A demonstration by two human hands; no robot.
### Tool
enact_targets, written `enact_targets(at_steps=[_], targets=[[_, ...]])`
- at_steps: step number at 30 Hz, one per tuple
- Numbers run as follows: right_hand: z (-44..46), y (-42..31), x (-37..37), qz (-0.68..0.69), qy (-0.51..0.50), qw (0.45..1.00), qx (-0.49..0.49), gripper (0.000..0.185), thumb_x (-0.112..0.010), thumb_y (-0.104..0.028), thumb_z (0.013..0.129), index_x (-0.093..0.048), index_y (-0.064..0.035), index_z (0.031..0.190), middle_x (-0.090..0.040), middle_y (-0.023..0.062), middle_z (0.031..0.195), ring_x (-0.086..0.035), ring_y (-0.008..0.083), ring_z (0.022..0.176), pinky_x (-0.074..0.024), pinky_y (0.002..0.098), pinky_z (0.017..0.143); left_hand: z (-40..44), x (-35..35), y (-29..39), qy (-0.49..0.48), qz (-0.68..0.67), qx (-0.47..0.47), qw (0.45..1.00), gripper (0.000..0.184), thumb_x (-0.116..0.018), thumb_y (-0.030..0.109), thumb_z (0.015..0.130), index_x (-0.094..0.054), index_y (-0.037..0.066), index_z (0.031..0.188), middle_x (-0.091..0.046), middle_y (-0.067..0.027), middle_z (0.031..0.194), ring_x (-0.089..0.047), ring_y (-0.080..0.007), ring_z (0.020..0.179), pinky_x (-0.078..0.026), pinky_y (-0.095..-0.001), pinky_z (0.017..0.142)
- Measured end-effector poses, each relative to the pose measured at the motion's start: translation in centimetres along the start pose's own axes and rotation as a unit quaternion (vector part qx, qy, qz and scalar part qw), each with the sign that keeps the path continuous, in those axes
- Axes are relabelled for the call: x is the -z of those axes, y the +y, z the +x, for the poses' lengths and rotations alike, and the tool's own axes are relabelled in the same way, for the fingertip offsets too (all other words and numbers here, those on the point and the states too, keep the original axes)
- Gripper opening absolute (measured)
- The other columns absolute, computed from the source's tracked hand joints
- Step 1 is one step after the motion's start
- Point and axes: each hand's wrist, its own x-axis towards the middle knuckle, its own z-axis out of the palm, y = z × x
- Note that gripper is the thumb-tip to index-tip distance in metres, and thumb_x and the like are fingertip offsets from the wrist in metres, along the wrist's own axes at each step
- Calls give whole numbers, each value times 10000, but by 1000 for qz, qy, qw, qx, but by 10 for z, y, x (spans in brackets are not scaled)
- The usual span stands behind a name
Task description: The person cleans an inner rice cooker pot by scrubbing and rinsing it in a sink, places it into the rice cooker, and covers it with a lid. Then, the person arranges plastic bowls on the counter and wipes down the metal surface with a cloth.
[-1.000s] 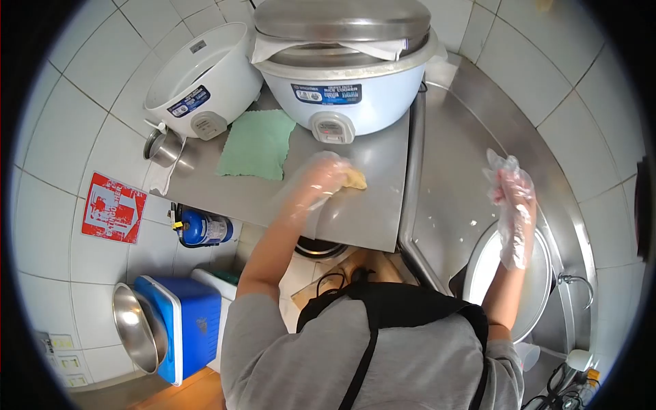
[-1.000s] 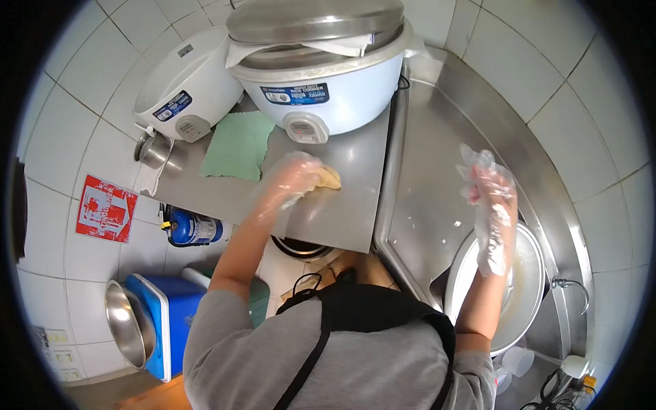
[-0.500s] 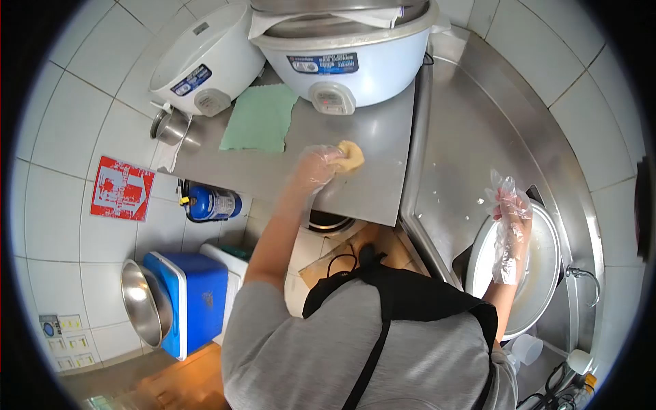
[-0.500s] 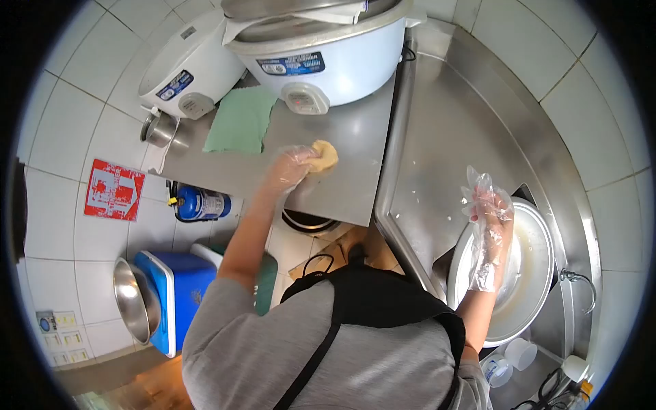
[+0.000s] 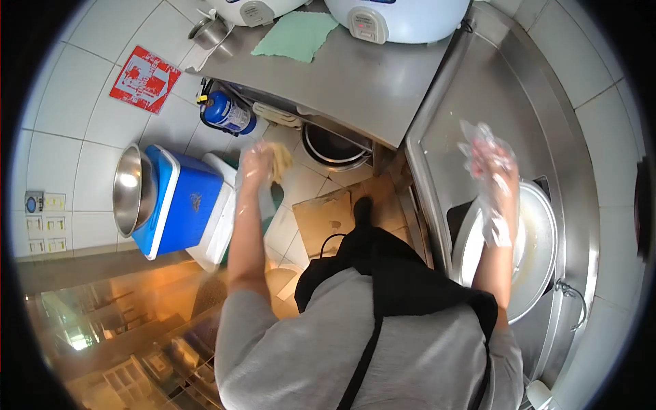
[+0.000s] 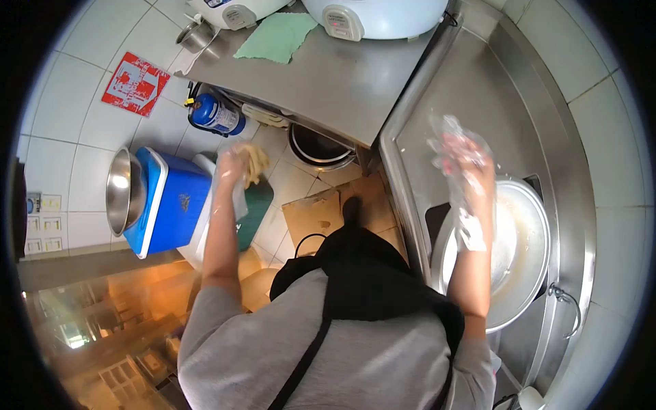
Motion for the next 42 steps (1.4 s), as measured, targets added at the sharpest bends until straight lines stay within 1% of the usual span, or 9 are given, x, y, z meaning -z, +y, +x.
enact_targets(at_steps=[5, 7, 10, 13, 20, 23, 28, 37, 42], targets=[[-26, 10, -30, -111, -139, 981, 79, 207, -622, -172, 805, -625, -15, 939, -611, 45, 922, -558, 133, 845, -440, 261, 736, 56, -35, 82, 330, -102, -169, 923, 259, -555, 209, 766, -606, 12, 925, -607, -225, 823, -604, -333, 755, -460, -435, 691], [-47, 9, -19, -248, -152, 951, 106, 184, -612, -161, 810, -639, -67, 967, -611, 68, 937, -555, 172, 937, -430, 294, 812, 76, -53, 151, 213, -234, -55, 947, 235, -567, 204, 763, -613, 25, 908, -613, -194, 790, -604, -315, 740, -464, -435, 695], [-78, 37, 23, -338, -101, 930, 101, 193, -600, -145, 815, -622, -14, 956, -602, 58, 935, -561, 141, 855, -439, 257, 750, 120, -113, 182, 225, 282, -293, 886, 223, -577, 215, 763, -623, 58, 915, -625, -154, 877, -611, -272, 814, -479, -403, 726], [-105, 54, 76, -240, -21, 970, 32, 213, -589, -132, 804, -610, 10, 961, -611, 68, 887, -563, 136, 758, -445, 242, 684, 152, -188, 233, 235, 49, -178, 954, 229, -571, 247, 770, -625, 83, 920, -612, -127, 976, -596, -242, 910, -470, -381, 793], [-176, 61, 125, -83, 138, 983, -89, 222, -535, -92, 820, -561, 36, 1000, -611, 74, 861, -559, 126, 704, -452, 256, 614, 83, -278, 249, 131, -1, -459, 879, 323, -483, 326, 842, -583, 88, 1037, -616, -128, 993, -577, -307, 909, -458, -400, 800], [-176, 57, 138, -45, 182, 980, -73, 245, -535, -128, 830, -564, 26, 1019, -613, 71, 863, -557, 122, 719, -450, 249, 630, 55, -235, 250, -126, -231, -262, 929, 382, -484, 353, 846, -568, 54, 1068, -594, -171, 1034, -563, -345, 933, -441, -426, 823], [-154, 60, 168, -130, 165, 976, -57, 251, -523, -163, 841, -605, 10, 1003, -613, 52, 841, -546, 108, 705, -441, 244, 637, 63, -189, 234, 21, -290, -187, 938, 343, -505, 265, 860, -520, -18, 1054, -605, -156, 911, -601, -285, 783, -476, -375, 735], [-38, 74, 67, -33, 11, 999, 9, 619, -637, -264, 811, -350, -22, 1303, -525, 84, 1144, -561, 196, 971, -493, 343, 783, -53, -163, 257, -222, -557, -116, 792, 238, -539, 207, 871, -520, 12, 1006, -599, -99, 811, -604, -171, 638, -497, -274, 490], [31, 89, 47, 122, 85, 989, 22, 539, -610, -143, 797, -379, -16, 1266, -533, 131, 1109, -556, 203, 963, -495, 315, 779, -89, -228, 281, -363, -518, -112, 766, 501, -500, 415, 875, -529, -5, 1147, -593, -120, 1039, -569, -190, 952, -445, -326, 850]])
